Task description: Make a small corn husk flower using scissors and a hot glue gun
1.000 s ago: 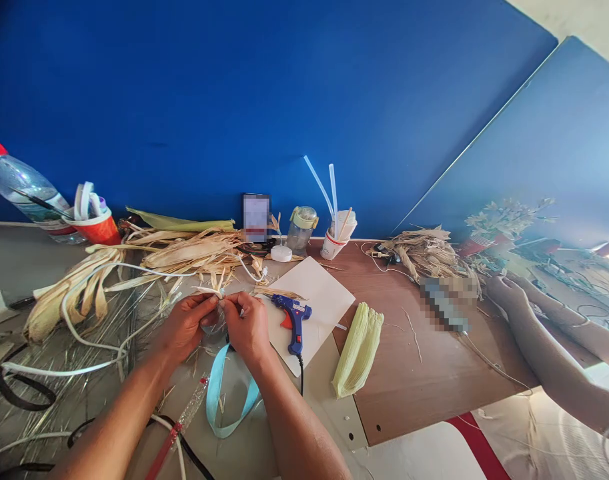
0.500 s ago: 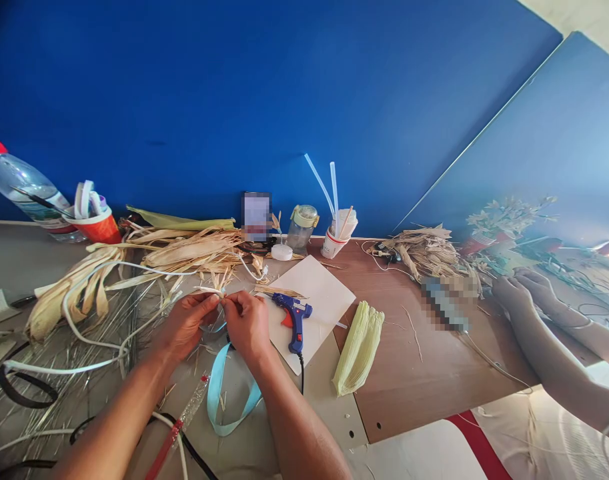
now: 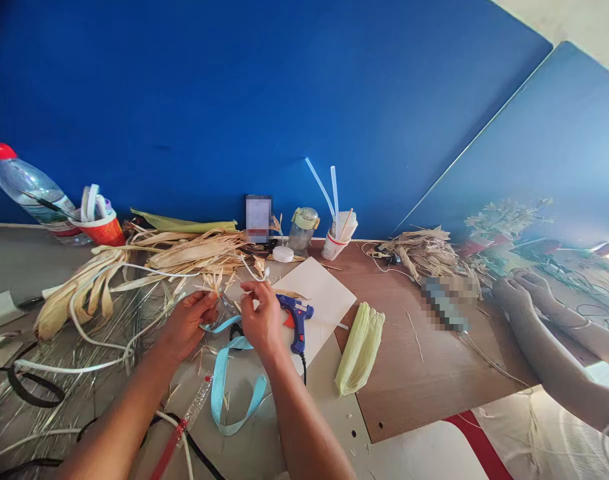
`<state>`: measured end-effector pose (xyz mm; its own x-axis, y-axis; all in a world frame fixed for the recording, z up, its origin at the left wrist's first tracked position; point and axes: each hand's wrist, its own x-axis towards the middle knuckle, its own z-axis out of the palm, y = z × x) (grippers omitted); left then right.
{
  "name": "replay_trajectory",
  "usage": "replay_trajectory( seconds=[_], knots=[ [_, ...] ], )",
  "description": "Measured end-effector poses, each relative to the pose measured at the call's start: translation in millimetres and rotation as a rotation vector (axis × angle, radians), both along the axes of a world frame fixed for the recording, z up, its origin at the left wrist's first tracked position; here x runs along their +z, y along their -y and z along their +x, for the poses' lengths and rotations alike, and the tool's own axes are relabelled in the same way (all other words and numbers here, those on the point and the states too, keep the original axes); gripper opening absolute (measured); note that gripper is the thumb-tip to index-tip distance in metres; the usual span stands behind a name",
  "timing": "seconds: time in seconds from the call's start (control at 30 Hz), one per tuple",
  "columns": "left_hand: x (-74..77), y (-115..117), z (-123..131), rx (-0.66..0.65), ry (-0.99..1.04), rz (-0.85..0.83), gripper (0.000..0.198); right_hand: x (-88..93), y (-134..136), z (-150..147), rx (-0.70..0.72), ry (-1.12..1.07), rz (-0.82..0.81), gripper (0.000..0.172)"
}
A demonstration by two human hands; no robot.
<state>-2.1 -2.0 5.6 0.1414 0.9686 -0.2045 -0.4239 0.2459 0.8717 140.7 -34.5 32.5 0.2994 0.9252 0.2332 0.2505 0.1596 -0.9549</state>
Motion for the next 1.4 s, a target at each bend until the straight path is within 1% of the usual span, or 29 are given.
replay_trajectory(
  seconds=[0.1,0.17,0.23,0.27,0.33,0.37,0.43,0.57,0.6,0.67,0.73,0.8,0.9,0.97,1.03,1.13,1.2,1.27,1.33,1.4],
  knots=[
    [-1.4,-1,-2,-0.011,0.047,0.010,0.033,14.7,2,13,-0.025,-0.188,0.005,0.023],
    [-1.4,-1,-3,-0.035,0.049,0.025,0.032,28.0,6,22,-0.010,-0.258,-0.021,0.018],
    [-1.1,-1,-3,-0.063,0.036,0.026,0.032,40.2,12,31,0.042,-0.261,-0.049,0.016],
    [-1.1,-1,-3,-0.072,0.029,0.026,0.032,44.5,16,36,0.067,-0.246,-0.053,0.018],
    [-1.6,-1,-3,-0.065,0.024,0.030,0.033,46.9,27,45,0.104,-0.179,-0.060,0.024],
    [-2.0,-1,-2,-0.058,0.026,0.032,0.033,44.7,34,49,0.103,-0.133,-0.065,0.027],
    [-2.9,-2,-2,-0.047,0.033,0.035,0.034,33.7,50,58,0.109,-0.017,-0.116,0.034],
    [-5.7,-2,-2,-0.063,0.022,0.051,0.033,0.8,79,76,-0.129,0.214,-0.201,0.035],
    [-6.7,-3,-2,-0.070,0.015,0.061,0.033,-6.1,84,80,-0.193,0.264,-0.225,0.037],
    [-8.7,-3,-2,-0.080,0.000,0.081,0.032,-15.6,89,86,-0.263,0.352,-0.287,0.040],
    [-10.6,-3,-2,-0.085,-0.016,0.099,0.031,-19.0,87,90,-0.299,0.440,-0.375,0.041],
    [-11.7,-4,-2,-0.088,-0.024,0.110,0.031,-18.1,80,90,-0.305,0.533,-0.488,0.043],
    [-11.4,-4,-2,-0.082,-0.027,0.114,0.032,-13.9,66,85,-0.260,0.652,-0.665,0.048],
    [-10.4,-4,-2,-0.073,-0.032,0.107,0.034,-12.3,58,81,-0.218,0.719,-0.749,0.051],
    [-9.6,-4,-2,-0.064,-0.037,0.096,0.035,-12.8,50,79,-0.190,0.780,-0.799,0.048],
    [-9.4,-5,-2,-0.054,-0.031,0.083,0.036,-17.4,43,81,-0.195,0.811,-0.814,0.037],
    [-9.7,-5,-1,-0.055,-0.030,0.081,0.036,-21.7,40,84,-0.224,0.756,-0.785,0.027],
    [-9.6,-5,-1,-0.058,-0.041,0.082,0.036,-25.0,41,88,-0.270,0.602,-0.728,0.020],
    [-8.5,-5,-1,-0.058,-0.058,0.086,0.037,-25.2,44,89,-0.334,0.310,-0.613,0.020],
    [-6.5,-4,-1,-0.049,-0.072,0.082,0.037,-20.6,48,89,-0.343,-0.099,-0.453,0.024]
  ],
)
